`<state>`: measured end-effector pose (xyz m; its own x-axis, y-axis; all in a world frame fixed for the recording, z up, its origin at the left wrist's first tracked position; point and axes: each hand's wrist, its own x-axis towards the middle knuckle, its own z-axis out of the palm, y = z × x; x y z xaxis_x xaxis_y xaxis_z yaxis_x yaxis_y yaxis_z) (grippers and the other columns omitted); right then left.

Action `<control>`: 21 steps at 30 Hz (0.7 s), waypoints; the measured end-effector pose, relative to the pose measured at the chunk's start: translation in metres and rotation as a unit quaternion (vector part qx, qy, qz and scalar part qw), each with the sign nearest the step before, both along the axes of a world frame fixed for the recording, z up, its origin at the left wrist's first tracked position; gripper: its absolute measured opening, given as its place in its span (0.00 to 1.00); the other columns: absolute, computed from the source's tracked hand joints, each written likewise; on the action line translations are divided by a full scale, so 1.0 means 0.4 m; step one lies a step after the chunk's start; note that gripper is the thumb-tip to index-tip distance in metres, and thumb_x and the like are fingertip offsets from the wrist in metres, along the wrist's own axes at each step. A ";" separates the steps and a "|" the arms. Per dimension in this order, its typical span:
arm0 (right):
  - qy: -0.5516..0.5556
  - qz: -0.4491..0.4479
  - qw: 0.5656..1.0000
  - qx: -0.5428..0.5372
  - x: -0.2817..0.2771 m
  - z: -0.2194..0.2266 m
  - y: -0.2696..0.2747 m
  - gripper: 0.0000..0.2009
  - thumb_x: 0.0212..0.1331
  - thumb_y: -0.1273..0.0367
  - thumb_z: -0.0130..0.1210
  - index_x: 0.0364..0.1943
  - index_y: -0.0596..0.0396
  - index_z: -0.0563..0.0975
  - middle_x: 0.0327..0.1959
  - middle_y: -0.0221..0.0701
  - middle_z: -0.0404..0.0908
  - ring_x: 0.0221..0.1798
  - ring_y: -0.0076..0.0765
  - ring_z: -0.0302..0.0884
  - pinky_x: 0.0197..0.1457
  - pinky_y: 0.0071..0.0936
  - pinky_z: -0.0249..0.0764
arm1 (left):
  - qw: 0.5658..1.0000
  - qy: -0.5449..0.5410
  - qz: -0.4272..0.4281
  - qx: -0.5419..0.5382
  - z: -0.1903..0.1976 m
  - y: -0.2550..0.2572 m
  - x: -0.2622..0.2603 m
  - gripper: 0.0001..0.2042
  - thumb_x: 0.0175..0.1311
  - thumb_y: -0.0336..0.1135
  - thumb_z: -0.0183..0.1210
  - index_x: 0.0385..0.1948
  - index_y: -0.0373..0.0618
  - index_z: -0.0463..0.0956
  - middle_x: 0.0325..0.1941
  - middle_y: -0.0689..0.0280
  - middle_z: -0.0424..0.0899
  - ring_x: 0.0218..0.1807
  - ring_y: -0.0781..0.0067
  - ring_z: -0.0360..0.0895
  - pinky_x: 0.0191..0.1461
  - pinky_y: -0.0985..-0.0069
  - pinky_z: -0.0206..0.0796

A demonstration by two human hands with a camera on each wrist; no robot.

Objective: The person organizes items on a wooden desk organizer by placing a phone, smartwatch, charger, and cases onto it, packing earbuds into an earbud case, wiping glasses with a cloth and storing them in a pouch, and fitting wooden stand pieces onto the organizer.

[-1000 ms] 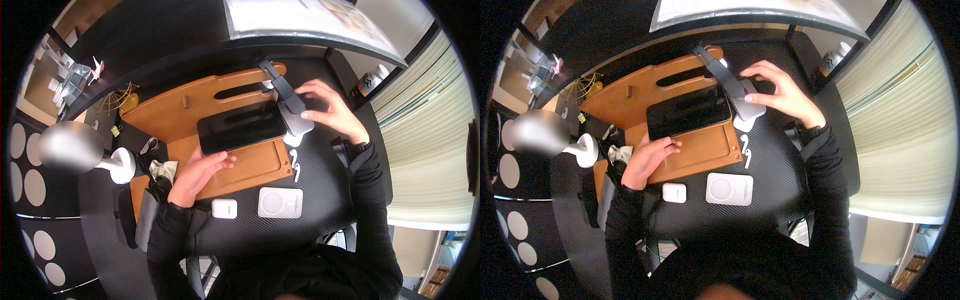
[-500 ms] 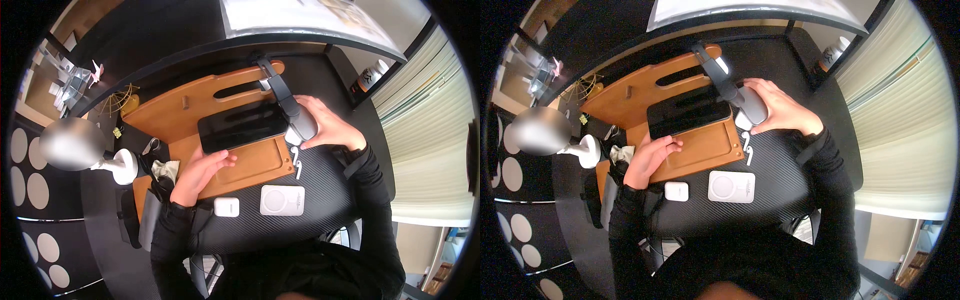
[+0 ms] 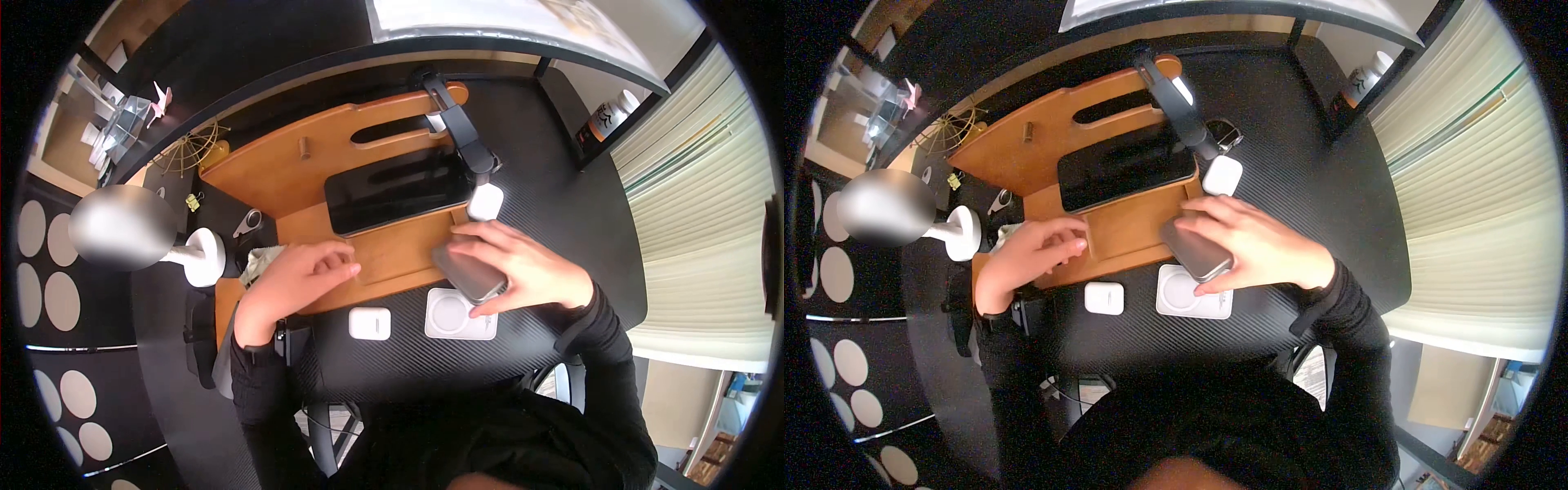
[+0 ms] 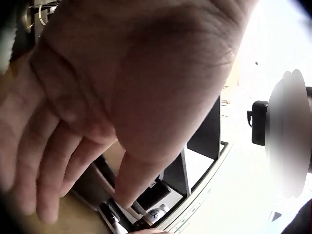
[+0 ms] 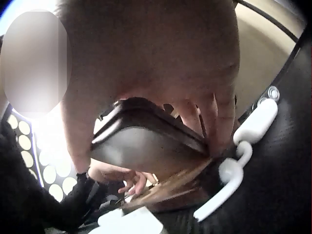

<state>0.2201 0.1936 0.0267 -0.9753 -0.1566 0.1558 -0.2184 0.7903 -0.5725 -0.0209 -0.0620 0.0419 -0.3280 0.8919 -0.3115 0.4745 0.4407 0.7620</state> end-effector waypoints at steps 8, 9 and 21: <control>0.096 -0.041 0.987 0.125 -0.018 -0.018 -0.022 0.16 0.48 0.75 0.62 0.45 0.54 0.83 0.62 0.34 0.73 0.65 0.45 0.67 0.69 0.42 0.66 | 0.967 0.164 -0.195 -0.010 0.073 0.009 0.147 0.24 0.67 0.48 0.58 0.56 0.37 0.73 0.56 0.52 0.75 0.57 0.52 0.76 0.58 0.62 0.69; 0.096 -0.041 0.987 0.126 -0.015 -0.017 -0.022 0.16 0.48 0.75 0.62 0.45 0.54 0.83 0.62 0.34 0.73 0.65 0.45 0.67 0.69 0.42 0.66 | 0.967 0.164 -0.195 -0.009 0.062 0.020 0.166 0.24 0.67 0.48 0.58 0.56 0.37 0.73 0.56 0.52 0.75 0.57 0.52 0.76 0.58 0.62 0.69; 0.046 -0.033 0.997 0.044 -0.026 -0.039 -0.036 0.19 0.53 0.74 0.61 0.51 0.60 0.78 0.65 0.40 0.70 0.65 0.46 0.70 0.65 0.38 0.74 | 0.928 0.328 -0.160 0.075 -0.046 0.049 0.196 0.37 0.63 0.49 0.62 0.70 0.39 0.60 0.77 0.45 0.51 0.76 0.43 0.54 0.76 0.51 0.50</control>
<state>0.2096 0.1792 0.0112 -0.9661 -0.1098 0.2339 -0.2130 0.8508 -0.4804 0.0576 -0.0424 0.0236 -0.1144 0.9934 -0.0031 0.9460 0.1099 0.3050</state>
